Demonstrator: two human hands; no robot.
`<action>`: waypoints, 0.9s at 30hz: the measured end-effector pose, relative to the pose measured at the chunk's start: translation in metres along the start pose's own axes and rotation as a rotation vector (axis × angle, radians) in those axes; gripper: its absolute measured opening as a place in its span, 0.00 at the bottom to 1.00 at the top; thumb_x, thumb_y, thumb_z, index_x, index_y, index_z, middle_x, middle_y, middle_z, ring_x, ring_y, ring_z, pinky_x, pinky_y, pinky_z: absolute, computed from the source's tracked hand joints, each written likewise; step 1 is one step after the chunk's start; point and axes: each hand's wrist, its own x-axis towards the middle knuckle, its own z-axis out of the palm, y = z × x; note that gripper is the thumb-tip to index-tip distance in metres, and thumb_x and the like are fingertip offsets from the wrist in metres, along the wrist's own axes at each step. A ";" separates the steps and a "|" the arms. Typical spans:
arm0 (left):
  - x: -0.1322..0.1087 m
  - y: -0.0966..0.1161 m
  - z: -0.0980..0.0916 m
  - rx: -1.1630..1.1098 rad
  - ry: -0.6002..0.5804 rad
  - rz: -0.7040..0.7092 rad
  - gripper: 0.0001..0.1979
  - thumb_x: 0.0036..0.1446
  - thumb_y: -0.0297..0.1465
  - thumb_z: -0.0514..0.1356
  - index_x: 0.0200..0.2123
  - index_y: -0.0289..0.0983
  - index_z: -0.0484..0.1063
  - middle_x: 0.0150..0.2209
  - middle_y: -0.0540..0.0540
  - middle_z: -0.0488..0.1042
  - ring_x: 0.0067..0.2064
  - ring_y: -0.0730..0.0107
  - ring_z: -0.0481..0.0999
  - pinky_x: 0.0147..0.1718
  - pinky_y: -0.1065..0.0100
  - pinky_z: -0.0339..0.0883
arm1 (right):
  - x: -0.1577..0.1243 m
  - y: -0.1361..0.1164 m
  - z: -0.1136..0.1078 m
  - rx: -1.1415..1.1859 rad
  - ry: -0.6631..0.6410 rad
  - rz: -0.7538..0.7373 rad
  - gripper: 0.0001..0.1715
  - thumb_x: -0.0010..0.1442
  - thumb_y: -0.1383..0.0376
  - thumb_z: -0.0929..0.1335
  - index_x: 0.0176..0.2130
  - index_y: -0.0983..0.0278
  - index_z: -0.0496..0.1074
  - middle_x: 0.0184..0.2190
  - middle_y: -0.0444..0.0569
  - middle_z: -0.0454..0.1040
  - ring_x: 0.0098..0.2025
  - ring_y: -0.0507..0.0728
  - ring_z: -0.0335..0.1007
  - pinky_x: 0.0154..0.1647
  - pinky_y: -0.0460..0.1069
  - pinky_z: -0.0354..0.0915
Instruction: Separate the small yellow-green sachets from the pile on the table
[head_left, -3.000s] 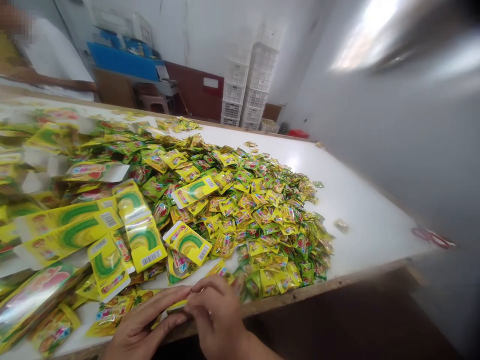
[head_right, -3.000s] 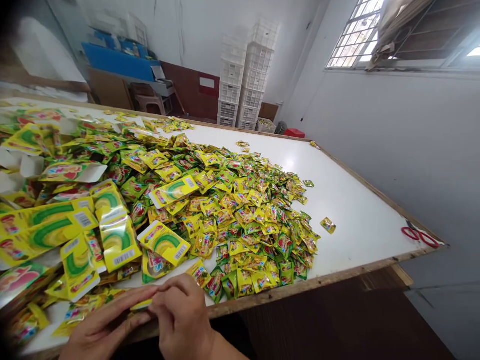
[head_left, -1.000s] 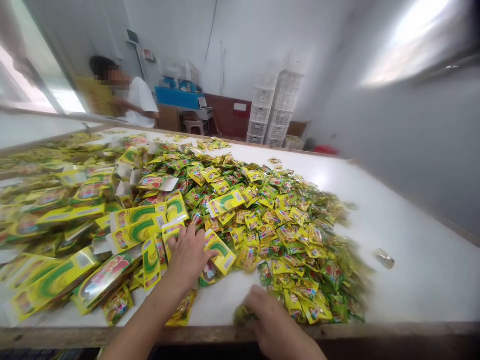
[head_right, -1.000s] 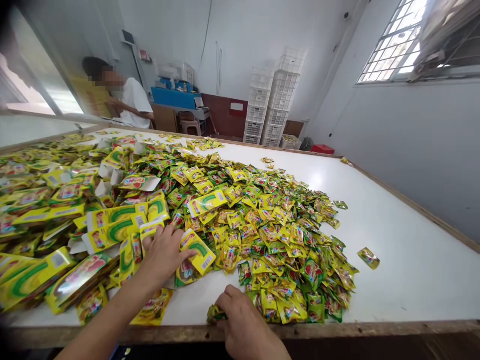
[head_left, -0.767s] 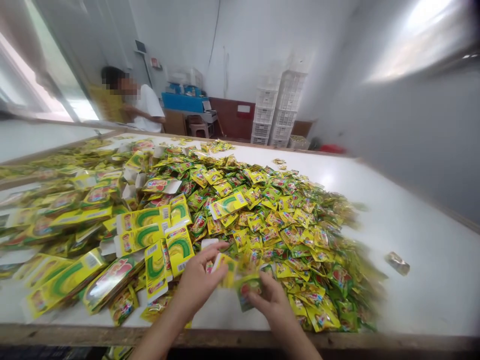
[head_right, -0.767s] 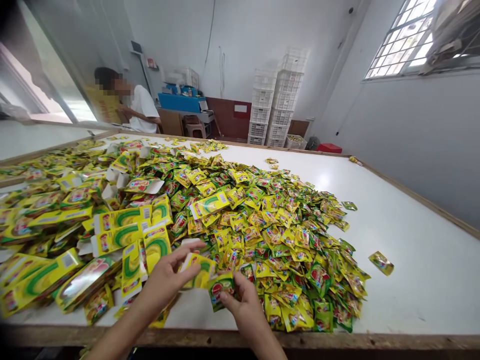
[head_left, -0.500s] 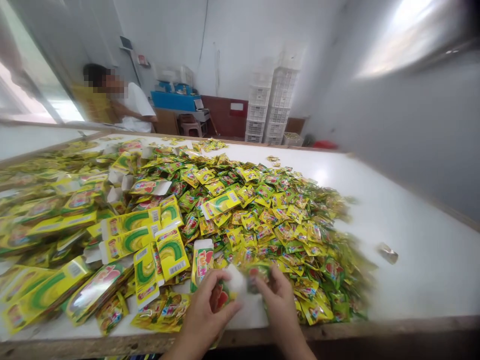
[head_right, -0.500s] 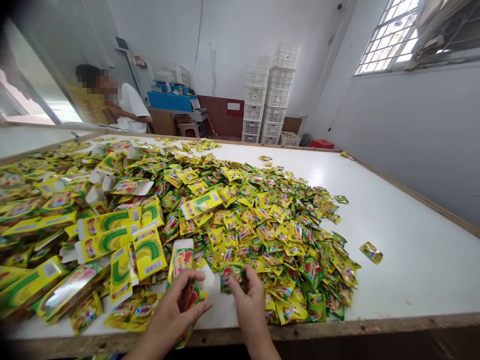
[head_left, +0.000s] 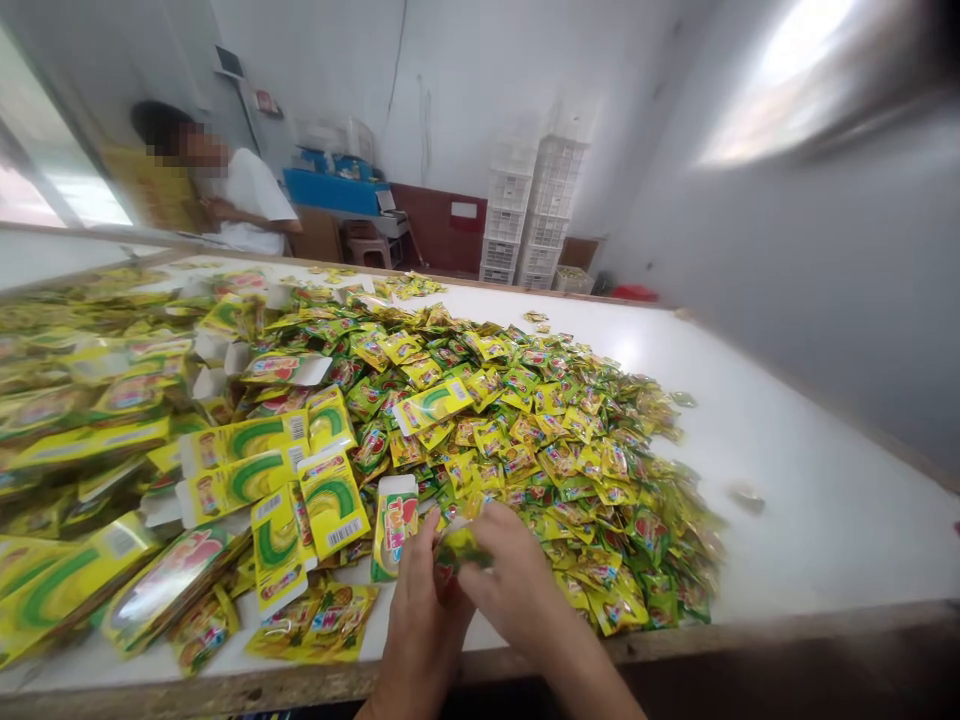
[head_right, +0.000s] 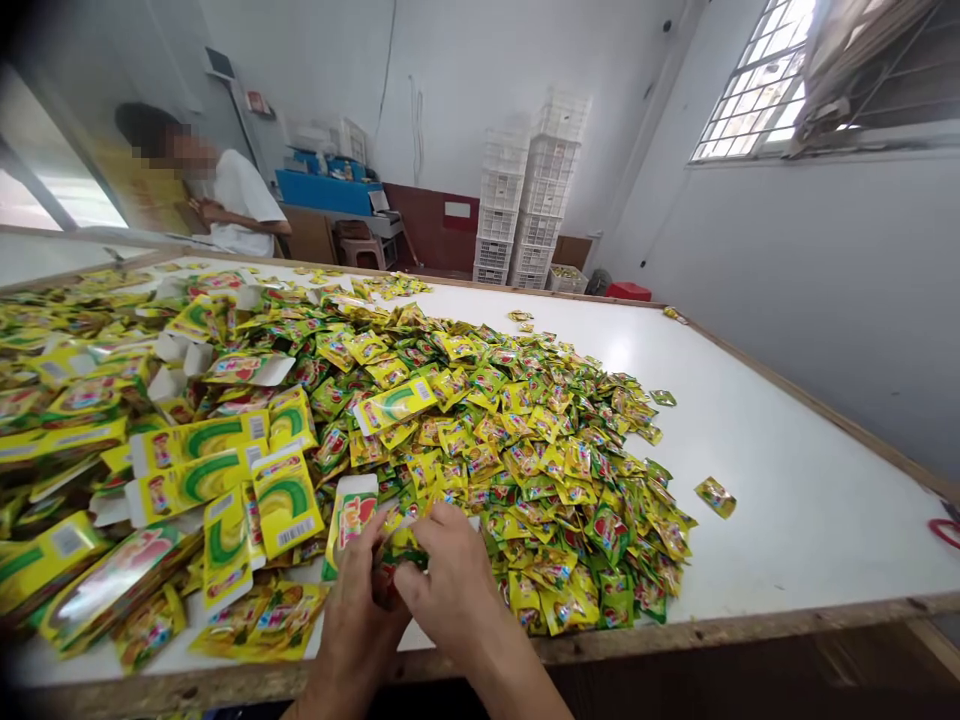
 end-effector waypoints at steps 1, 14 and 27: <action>0.001 -0.001 -0.002 -0.018 -0.012 -0.005 0.34 0.53 0.29 0.59 0.64 0.38 0.57 0.57 0.36 0.68 0.53 0.51 0.72 0.49 0.53 0.70 | 0.005 -0.001 -0.007 -0.041 -0.077 -0.019 0.05 0.51 0.73 0.67 0.28 0.62 0.70 0.33 0.46 0.68 0.36 0.55 0.65 0.36 0.47 0.61; 0.008 -0.032 -0.039 -0.742 -0.313 -0.543 0.28 0.44 0.38 0.71 0.49 0.41 0.70 0.51 0.43 0.78 0.54 0.51 0.75 0.49 0.58 0.73 | 0.020 -0.006 0.005 -0.194 -0.148 -0.234 0.06 0.59 0.60 0.71 0.35 0.58 0.79 0.41 0.47 0.71 0.46 0.58 0.62 0.46 0.50 0.60; 0.006 -0.011 -0.065 -0.680 -0.418 -0.652 0.19 0.56 0.44 0.61 0.44 0.39 0.80 0.45 0.44 0.81 0.50 0.55 0.78 0.53 0.57 0.68 | -0.018 0.023 0.032 0.841 -0.125 0.363 0.15 0.56 0.55 0.72 0.38 0.62 0.78 0.24 0.44 0.70 0.21 0.50 0.63 0.19 0.44 0.62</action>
